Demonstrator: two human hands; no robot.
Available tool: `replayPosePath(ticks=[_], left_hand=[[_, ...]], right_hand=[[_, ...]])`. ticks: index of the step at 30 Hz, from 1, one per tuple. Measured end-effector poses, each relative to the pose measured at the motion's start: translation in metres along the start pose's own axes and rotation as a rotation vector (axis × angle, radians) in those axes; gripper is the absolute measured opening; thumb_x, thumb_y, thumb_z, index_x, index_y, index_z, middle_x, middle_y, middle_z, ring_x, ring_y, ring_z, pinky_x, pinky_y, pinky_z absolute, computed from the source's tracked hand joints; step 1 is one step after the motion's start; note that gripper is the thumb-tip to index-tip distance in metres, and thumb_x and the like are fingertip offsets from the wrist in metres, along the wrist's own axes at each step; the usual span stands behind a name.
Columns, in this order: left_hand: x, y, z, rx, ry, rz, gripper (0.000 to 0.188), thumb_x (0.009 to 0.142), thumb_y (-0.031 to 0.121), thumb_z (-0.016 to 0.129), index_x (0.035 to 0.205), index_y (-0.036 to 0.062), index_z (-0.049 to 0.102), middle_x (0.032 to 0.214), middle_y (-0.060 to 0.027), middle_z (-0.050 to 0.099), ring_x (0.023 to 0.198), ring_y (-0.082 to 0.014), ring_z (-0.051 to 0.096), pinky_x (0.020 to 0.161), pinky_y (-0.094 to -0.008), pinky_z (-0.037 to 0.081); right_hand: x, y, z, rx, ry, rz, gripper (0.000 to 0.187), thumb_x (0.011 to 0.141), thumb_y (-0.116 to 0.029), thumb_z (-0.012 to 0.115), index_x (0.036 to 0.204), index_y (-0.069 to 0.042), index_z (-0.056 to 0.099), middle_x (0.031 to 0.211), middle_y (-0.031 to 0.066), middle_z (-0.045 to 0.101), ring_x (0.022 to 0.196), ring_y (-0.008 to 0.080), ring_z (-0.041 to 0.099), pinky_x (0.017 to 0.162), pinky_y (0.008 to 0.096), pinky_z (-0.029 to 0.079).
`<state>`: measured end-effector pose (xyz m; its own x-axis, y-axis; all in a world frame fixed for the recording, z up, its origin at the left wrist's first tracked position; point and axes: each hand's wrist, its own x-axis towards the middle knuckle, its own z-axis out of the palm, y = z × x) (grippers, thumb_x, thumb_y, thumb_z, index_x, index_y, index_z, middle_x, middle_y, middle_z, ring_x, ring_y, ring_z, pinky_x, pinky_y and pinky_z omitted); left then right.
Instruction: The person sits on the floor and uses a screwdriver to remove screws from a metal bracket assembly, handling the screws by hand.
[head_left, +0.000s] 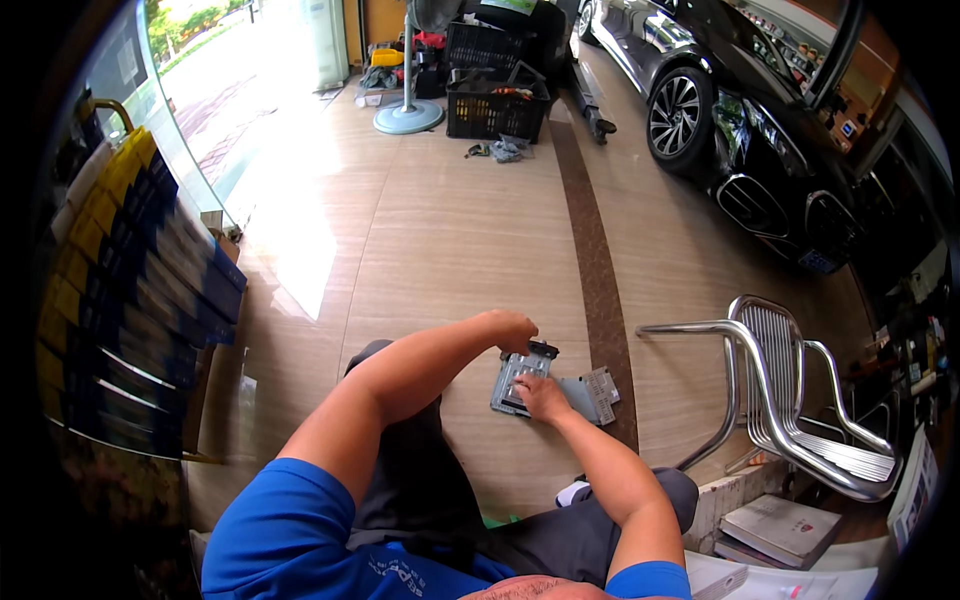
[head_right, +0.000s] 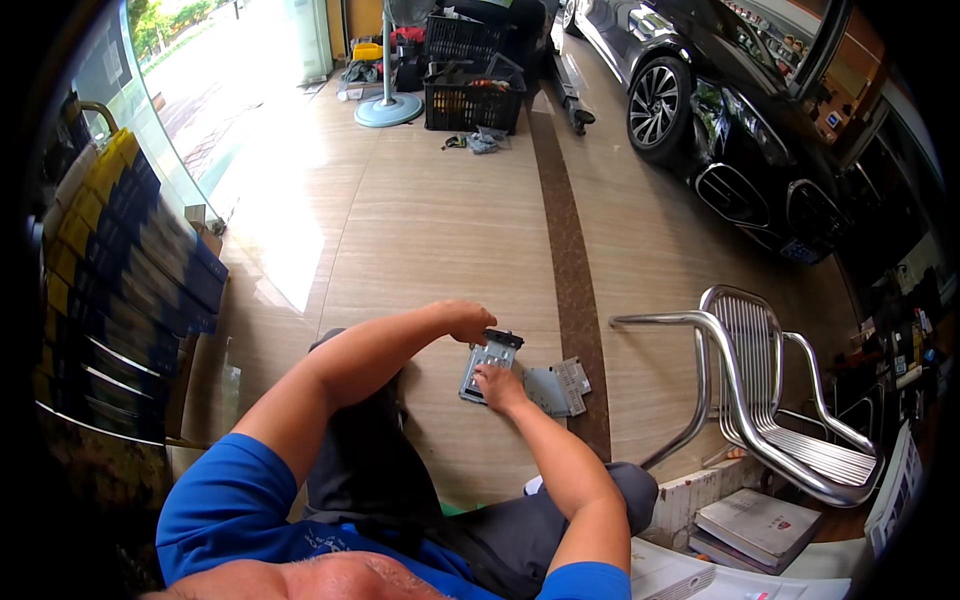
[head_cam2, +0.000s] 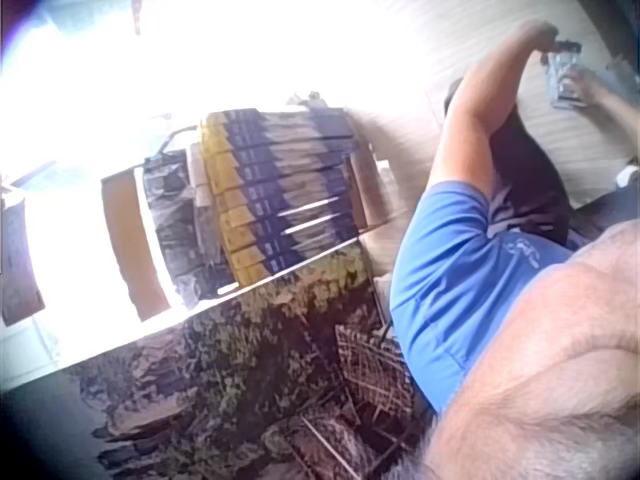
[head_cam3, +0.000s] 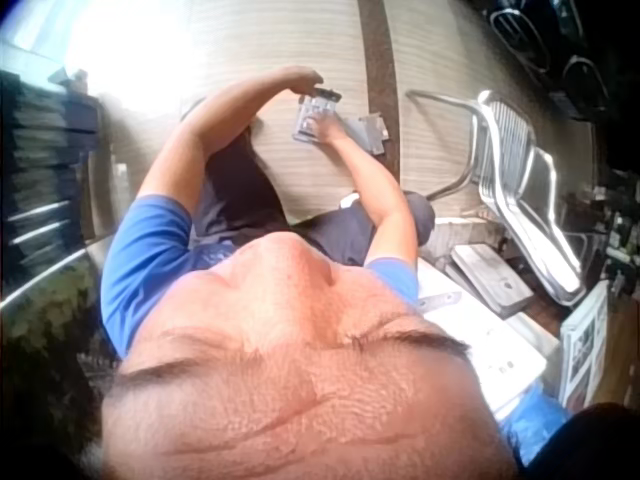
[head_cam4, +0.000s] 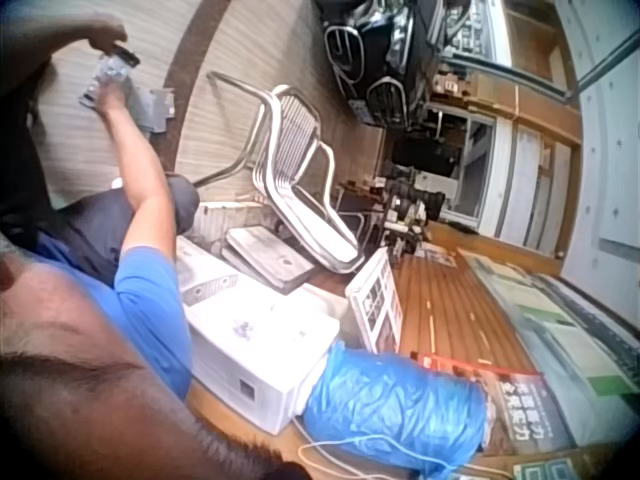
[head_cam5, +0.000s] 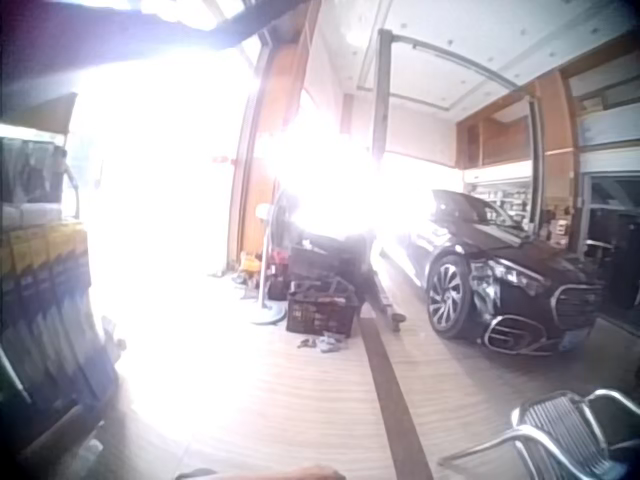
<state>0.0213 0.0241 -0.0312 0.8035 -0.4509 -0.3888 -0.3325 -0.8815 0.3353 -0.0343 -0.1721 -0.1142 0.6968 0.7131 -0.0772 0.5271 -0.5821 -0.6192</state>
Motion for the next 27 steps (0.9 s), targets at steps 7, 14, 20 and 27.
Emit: replayPosePath(ticks=[7,14,20,27], left_hand=[[-0.004,-0.002,0.001,-0.004,-0.01,-0.012,0.043,0.08,0.036,0.07,0.109,0.0057,0.062,0.105,-0.0192,0.066,0.103,-0.0386,0.061,0.086,-0.0476,0.049],[-0.003,0.006,-0.005,0.005,-0.019,-0.01,0.042,0.081,0.036,0.069,0.11,0.0062,0.062,0.107,-0.019,0.066,0.104,-0.0383,0.061,0.087,-0.0474,0.049],[-0.004,0.004,-0.004,0.007,-0.013,-0.027,0.042,0.081,0.036,0.069,0.11,0.0067,0.063,0.107,-0.0187,0.066,0.104,-0.0381,0.061,0.087,-0.0474,0.049],[-0.006,0.006,-0.007,0.016,-0.024,-0.012,0.042,0.081,0.037,0.069,0.11,0.0071,0.062,0.107,-0.0185,0.066,0.104,-0.0384,0.061,0.086,-0.0475,0.049]], right_hand=[[0.003,-0.016,-0.012,-0.005,-0.056,0.184,0.027,0.088,-0.029,0.062,0.101,-0.006,0.068,0.099,0.0195,0.068,0.094,0.0354,0.065,0.083,0.0442,0.051],[0.002,0.006,-0.002,-0.005,0.039,-0.01,0.026,0.089,-0.026,0.06,0.104,-0.007,0.067,0.099,0.0197,0.068,0.095,0.0362,0.064,0.083,0.0445,0.051],[0.003,0.006,0.001,-0.011,-0.008,0.027,0.026,0.09,-0.02,0.056,0.111,-0.008,0.066,0.11,0.0161,0.067,0.102,0.033,0.064,0.09,0.0402,0.05],[0.002,-0.002,-0.001,0.024,-0.004,0.019,0.023,0.09,-0.022,0.057,0.105,-0.008,0.068,0.105,0.0155,0.068,0.098,0.0327,0.065,0.086,0.0398,0.051]])
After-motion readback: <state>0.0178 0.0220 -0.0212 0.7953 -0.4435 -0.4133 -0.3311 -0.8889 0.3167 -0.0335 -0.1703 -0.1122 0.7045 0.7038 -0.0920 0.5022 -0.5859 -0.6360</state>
